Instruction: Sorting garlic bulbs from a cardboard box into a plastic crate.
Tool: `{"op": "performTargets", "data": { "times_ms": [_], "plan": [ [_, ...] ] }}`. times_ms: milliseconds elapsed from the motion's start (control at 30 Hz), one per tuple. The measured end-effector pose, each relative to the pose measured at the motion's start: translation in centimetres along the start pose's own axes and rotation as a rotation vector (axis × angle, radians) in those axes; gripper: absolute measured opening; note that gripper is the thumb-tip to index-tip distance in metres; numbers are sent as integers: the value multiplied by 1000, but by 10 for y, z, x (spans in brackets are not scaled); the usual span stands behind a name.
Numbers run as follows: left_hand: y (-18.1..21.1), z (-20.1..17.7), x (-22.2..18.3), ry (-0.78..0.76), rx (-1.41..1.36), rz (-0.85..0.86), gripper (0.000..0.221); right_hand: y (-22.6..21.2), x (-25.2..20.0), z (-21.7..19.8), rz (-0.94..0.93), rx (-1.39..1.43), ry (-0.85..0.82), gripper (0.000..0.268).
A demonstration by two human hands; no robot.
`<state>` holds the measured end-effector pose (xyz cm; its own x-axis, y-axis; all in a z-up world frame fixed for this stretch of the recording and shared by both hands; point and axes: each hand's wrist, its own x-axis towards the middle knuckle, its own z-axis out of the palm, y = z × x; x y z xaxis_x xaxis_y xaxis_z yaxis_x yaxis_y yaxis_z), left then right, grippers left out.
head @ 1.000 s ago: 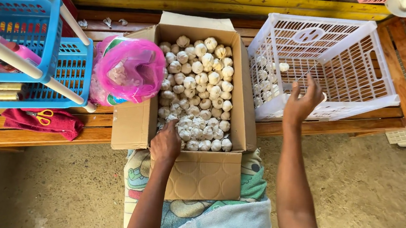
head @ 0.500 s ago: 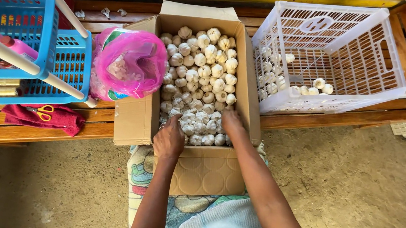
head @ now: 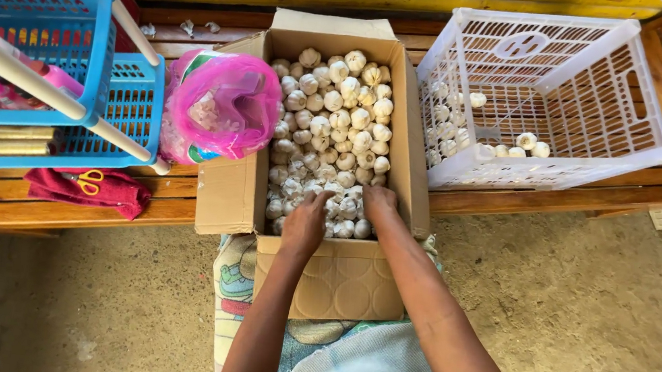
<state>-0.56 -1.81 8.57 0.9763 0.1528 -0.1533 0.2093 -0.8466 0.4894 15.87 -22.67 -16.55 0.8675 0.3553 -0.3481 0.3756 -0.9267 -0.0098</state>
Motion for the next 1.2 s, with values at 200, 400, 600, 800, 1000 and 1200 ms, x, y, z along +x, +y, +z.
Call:
{"op": "performTargets", "data": {
  "times_ms": [200,400,600,800,1000,1200],
  "plan": [
    [-7,13,6,27,-443,29,36,-48,-100,-157,102,385,129,38],
    [-2,1,-1,107,-541,44,37,-80,-140,-168,-63,1907,-135,30],
    [-4,-7,-18,204,-567,93,43,-79,-134,-136,-219,2071,-137,34],
    [-6,-8,-19,213,-623,192,42,-77,-143,-143,-248,2063,-66,32],
    [-10,0,-14,162,-792,81,37,-84,-154,-164,-357,1939,-85,38],
    [-6,-9,-15,19,-888,239,59,-84,-140,-137,-309,1993,-129,39]
  ]
}}
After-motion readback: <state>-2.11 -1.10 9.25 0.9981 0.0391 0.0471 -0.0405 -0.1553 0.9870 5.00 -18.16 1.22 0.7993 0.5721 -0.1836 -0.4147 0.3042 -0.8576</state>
